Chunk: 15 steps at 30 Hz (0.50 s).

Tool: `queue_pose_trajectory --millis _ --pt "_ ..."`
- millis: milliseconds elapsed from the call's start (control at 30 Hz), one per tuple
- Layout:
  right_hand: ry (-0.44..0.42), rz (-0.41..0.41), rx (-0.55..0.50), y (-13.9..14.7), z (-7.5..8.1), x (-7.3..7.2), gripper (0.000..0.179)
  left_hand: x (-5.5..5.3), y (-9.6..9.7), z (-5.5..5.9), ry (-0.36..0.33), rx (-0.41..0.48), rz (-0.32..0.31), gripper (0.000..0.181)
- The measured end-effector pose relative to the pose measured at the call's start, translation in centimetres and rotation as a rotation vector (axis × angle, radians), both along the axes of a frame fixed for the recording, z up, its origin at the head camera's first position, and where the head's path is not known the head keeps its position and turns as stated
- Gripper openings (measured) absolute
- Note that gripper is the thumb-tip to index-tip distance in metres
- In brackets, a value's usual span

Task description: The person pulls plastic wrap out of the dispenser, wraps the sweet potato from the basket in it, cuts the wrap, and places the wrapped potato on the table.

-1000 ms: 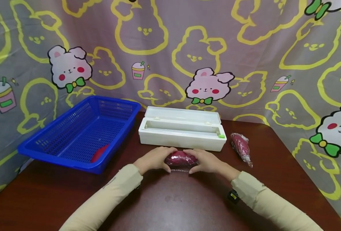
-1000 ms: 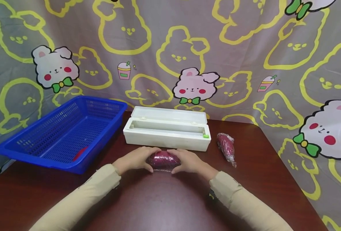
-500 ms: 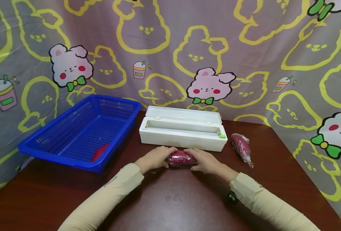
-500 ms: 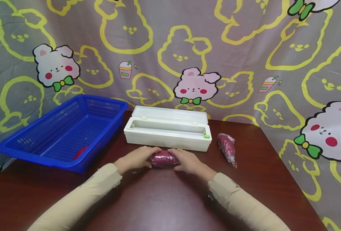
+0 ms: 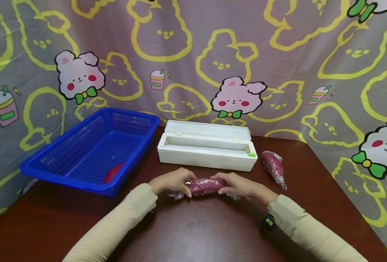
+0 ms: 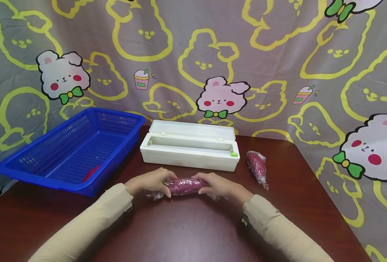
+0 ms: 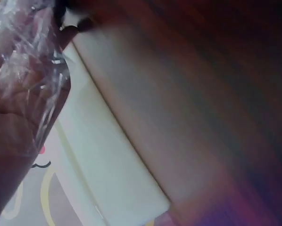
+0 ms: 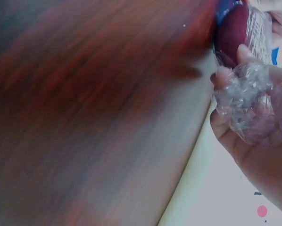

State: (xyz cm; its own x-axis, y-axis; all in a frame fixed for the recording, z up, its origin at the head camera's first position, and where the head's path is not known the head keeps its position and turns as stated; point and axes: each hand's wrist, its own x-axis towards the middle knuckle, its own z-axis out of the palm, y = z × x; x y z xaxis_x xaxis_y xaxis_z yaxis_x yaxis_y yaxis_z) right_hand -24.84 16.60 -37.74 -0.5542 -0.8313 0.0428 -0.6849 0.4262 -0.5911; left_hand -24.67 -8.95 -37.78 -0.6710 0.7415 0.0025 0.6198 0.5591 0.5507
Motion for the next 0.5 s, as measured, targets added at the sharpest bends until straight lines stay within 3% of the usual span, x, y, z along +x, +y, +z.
queue_pose_trajectory --millis 200,367,500 --pt "-0.141 0.024 -0.052 0.4 -0.4 0.1 0.051 -0.2 -0.7 -0.2 -0.101 0.069 -0.068 0.048" --pt "-0.257 0.027 -0.049 0.8 -0.4 0.4 0.054 -0.1 -1.0 0.4 -0.198 0.063 -0.101 0.05" --pt "-0.276 0.024 -0.026 1.1 -0.2 0.4 0.051 0.1 -1.1 1.0 -0.304 0.066 -0.127 0.047"
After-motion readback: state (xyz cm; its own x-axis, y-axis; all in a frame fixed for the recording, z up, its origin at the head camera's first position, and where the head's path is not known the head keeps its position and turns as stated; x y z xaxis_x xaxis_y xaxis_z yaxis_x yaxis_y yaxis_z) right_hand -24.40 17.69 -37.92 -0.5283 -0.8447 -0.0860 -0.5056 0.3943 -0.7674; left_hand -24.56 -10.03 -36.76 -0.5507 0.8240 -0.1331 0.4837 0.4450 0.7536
